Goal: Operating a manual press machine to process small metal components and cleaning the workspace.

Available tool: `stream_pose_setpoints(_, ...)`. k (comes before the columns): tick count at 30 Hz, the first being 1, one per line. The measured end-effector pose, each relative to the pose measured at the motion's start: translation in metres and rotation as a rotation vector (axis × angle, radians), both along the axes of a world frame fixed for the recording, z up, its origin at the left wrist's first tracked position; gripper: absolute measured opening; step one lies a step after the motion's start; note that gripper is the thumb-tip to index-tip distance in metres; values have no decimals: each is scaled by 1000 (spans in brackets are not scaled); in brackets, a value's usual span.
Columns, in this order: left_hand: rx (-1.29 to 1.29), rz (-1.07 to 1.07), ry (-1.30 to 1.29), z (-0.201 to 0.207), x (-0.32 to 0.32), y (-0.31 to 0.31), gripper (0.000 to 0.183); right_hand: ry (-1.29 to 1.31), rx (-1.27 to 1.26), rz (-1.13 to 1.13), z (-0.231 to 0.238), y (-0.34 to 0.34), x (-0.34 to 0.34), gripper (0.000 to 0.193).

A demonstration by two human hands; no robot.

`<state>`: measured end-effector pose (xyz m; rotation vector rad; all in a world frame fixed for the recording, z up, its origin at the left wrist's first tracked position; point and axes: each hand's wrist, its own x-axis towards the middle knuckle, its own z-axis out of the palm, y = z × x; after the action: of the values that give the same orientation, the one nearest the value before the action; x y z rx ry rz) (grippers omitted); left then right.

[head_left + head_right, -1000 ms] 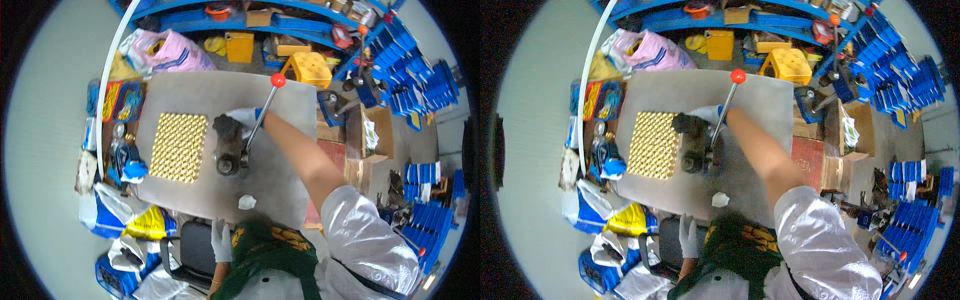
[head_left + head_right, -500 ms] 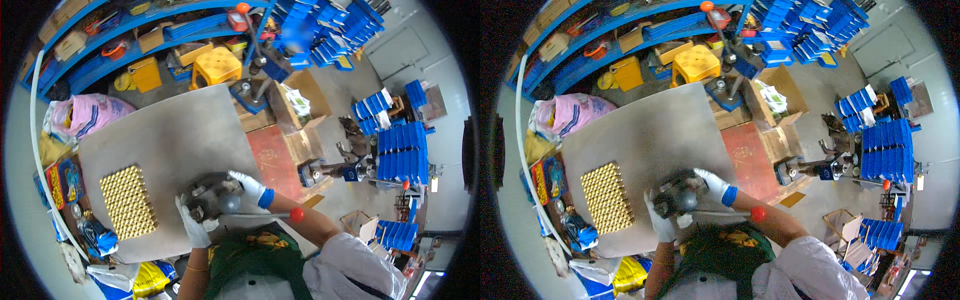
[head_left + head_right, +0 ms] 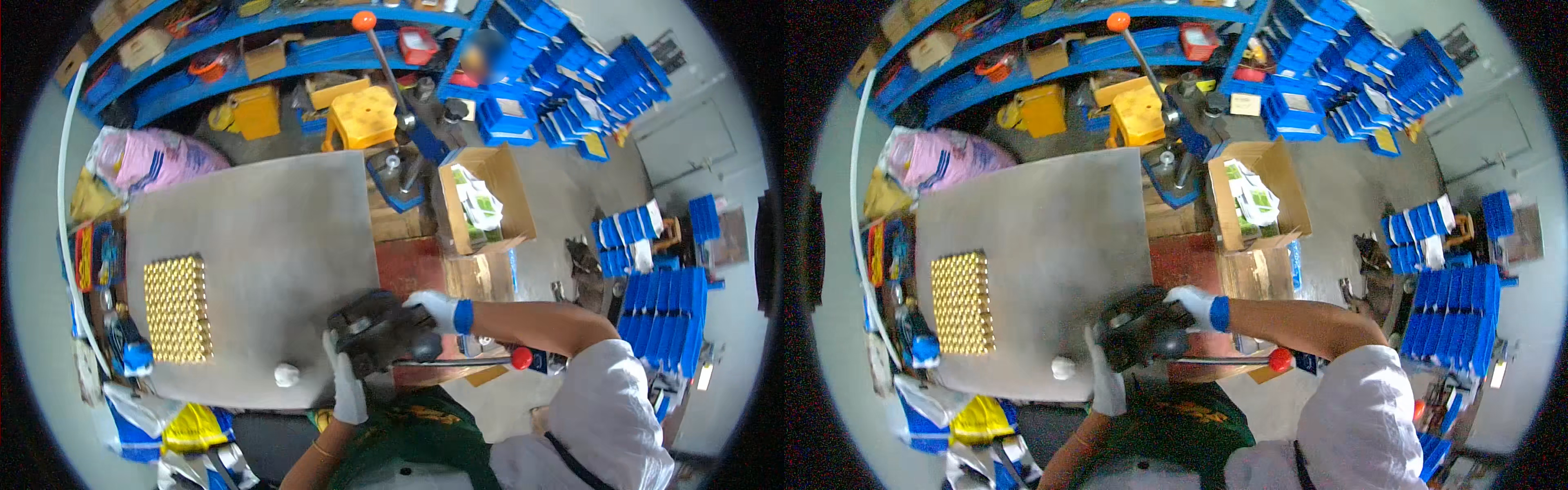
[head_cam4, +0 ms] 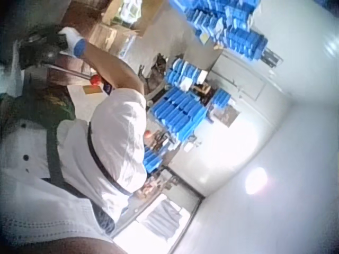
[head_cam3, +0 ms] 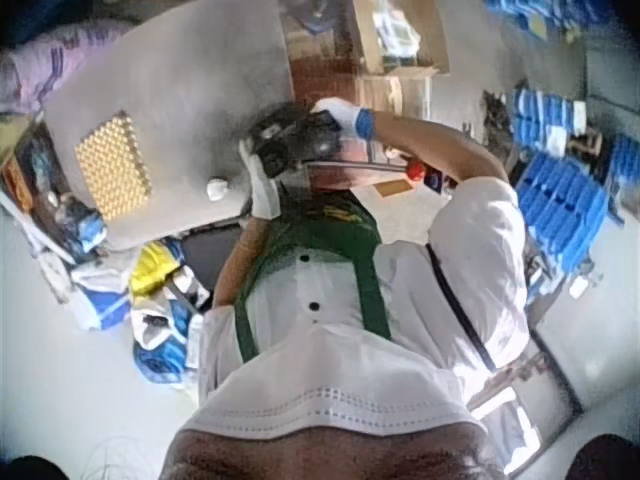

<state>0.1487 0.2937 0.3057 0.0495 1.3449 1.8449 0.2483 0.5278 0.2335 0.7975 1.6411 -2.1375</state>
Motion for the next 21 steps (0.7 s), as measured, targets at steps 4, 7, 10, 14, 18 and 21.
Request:
stream_pose_setpoints(4, 79, 26, -167, 1, 48, 52, 61, -322, -95, -202, 36, 50, 31, 19)
stream_pose_setpoints(7, 24, -121, -36, -26, 86, 85, 69, -476, -42, -107, 58, 97, 63, 21)
stream_pose_setpoints(10, -147, -337, 232, -41, 125, 136, 76, -232, -237, -121, 33, 149, 133, 57)
stream_pose_setpoints(14, -100, -611, 408, -3, 141, 195, 85, -95, -251, 40, 13, 200, 207, 59)
stream_pose_setpoints(18, -135, -708, 579, -16, 183, 239, 90, -164, -361, -217, 46, 217, 241, 59)
stream_pose_setpoints(21, -147, -784, 623, -4, 191, 256, 93, -227, -539, -495, 47, 231, 269, 58)
